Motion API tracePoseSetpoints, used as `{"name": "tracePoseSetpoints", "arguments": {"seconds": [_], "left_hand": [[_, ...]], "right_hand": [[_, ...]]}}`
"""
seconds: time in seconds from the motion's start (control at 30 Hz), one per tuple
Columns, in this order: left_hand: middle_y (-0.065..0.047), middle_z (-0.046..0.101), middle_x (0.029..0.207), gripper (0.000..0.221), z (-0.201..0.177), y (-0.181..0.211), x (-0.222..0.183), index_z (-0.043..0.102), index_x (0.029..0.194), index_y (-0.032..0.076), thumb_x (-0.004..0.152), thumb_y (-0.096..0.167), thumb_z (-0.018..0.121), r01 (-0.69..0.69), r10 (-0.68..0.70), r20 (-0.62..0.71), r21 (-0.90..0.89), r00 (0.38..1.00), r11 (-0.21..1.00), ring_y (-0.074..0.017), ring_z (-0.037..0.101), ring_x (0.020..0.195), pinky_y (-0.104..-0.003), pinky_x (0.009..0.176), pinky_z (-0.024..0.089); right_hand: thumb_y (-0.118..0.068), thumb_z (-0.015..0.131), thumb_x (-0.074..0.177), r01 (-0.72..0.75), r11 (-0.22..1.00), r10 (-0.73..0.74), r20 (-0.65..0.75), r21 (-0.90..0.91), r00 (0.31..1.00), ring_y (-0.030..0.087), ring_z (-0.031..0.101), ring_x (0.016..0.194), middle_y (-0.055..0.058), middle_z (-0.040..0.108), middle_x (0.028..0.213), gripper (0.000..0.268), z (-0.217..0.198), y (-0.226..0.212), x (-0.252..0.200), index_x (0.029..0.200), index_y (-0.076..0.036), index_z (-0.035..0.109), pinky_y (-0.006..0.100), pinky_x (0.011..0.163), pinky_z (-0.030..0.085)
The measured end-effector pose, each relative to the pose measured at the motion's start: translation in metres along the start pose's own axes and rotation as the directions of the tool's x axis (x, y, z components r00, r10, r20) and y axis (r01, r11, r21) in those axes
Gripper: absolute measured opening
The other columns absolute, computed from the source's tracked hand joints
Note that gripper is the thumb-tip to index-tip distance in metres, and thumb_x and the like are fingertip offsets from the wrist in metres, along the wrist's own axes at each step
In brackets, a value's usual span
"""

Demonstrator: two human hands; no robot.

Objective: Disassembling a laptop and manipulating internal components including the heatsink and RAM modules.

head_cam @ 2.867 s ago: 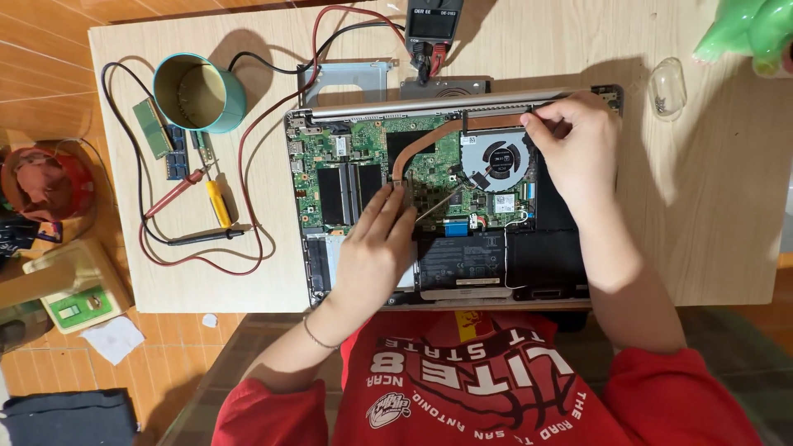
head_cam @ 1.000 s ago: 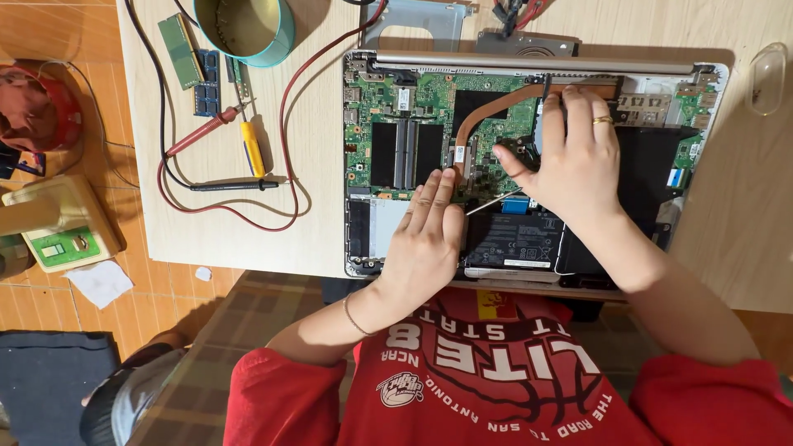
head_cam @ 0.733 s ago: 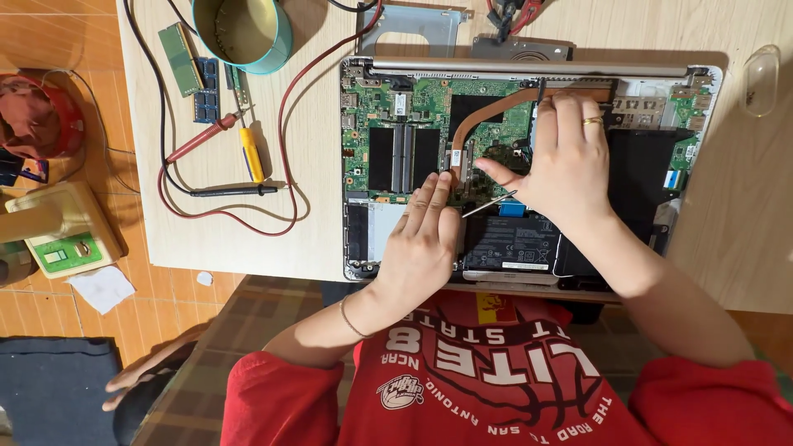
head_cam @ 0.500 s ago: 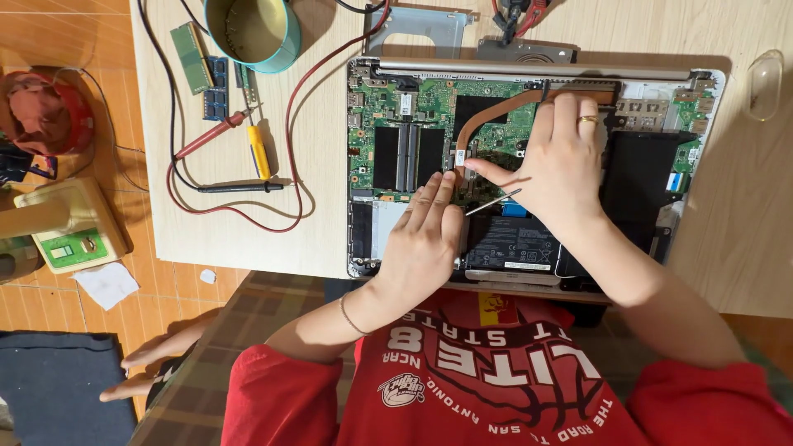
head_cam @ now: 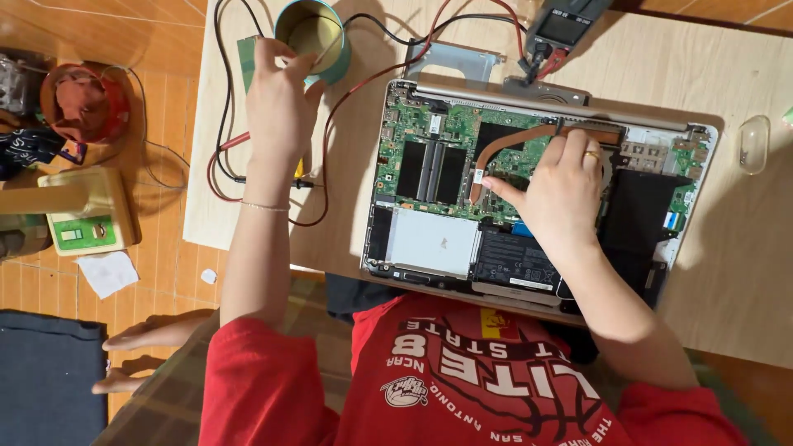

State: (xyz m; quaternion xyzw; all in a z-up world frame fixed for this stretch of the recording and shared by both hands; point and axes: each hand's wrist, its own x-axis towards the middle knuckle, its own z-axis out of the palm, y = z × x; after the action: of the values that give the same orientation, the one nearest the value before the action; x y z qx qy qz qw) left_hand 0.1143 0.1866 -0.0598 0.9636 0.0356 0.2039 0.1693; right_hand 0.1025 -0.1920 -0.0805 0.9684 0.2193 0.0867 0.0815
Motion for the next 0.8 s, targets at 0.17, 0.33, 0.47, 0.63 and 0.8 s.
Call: {"name": "tracePoseSetpoints", "arguments": {"seconds": [0.17,0.33,0.47,0.63,0.8], "left_hand": [[-0.012,0.060,0.118,0.020,0.019,-0.021,-0.007,0.074,0.101,0.005,0.083,0.003,0.082,-0.077,0.077,0.004,0.048,0.997,0.996,-0.0333,0.068,0.092,-0.044,0.071,0.054],[-0.012,0.065,0.118,0.018,-0.027,-0.001,-0.021,0.074,0.109,0.002,0.093,-0.003,0.079,-0.087,0.086,-0.062,-0.007,0.994,0.996,-0.0342,0.067,0.096,-0.043,0.079,0.055],[-0.012,0.067,0.120,0.010,-0.066,0.035,-0.041,0.070,0.106,0.000,0.098,-0.005,0.074,-0.176,0.176,-0.009,-0.094,0.984,0.980,-0.0312,0.067,0.102,-0.041,0.087,0.056],[-0.007,0.069,0.112,0.023,-0.067,0.079,-0.062,0.075,0.108,0.006,0.087,-0.002,0.073,-0.310,0.331,0.186,-0.135,0.925,0.941,-0.0231,0.065,0.089,-0.035,0.074,0.056],[-0.006,0.066,0.118,0.031,-0.037,0.087,-0.079,0.071,0.113,0.006,0.082,0.004,0.072,-0.445,0.490,0.290,-0.210,0.822,0.870,-0.0241,0.063,0.103,-0.034,0.077,0.057]], "right_hand": [[-0.090,0.066,0.080,0.007,1.000,-0.007,-0.022,0.010,1.000,0.040,0.057,0.114,0.026,0.056,0.117,0.111,-0.002,0.001,-0.001,0.105,0.018,0.063,0.045,0.103,0.051],[-0.091,0.067,0.081,0.011,1.000,-0.011,-0.009,0.007,1.000,0.040,0.057,0.113,0.026,0.055,0.118,0.113,0.003,0.002,-0.005,0.107,0.019,0.062,0.044,0.100,0.052],[-0.086,0.068,0.082,0.006,0.999,-0.005,-0.004,0.041,1.000,0.039,0.056,0.112,0.027,0.054,0.122,0.109,0.001,0.003,-0.005,0.109,0.019,0.061,0.043,0.097,0.052],[-0.083,0.069,0.083,0.013,0.998,-0.013,0.005,0.058,1.000,0.039,0.055,0.111,0.025,0.052,0.120,0.105,-0.002,0.002,-0.007,0.109,0.019,0.060,0.043,0.100,0.052],[-0.080,0.077,0.087,-0.007,0.994,0.007,0.000,0.111,1.000,0.041,0.053,0.117,0.025,0.050,0.124,0.104,-0.004,0.002,-0.008,0.109,0.020,0.059,0.044,0.105,0.050]]}}
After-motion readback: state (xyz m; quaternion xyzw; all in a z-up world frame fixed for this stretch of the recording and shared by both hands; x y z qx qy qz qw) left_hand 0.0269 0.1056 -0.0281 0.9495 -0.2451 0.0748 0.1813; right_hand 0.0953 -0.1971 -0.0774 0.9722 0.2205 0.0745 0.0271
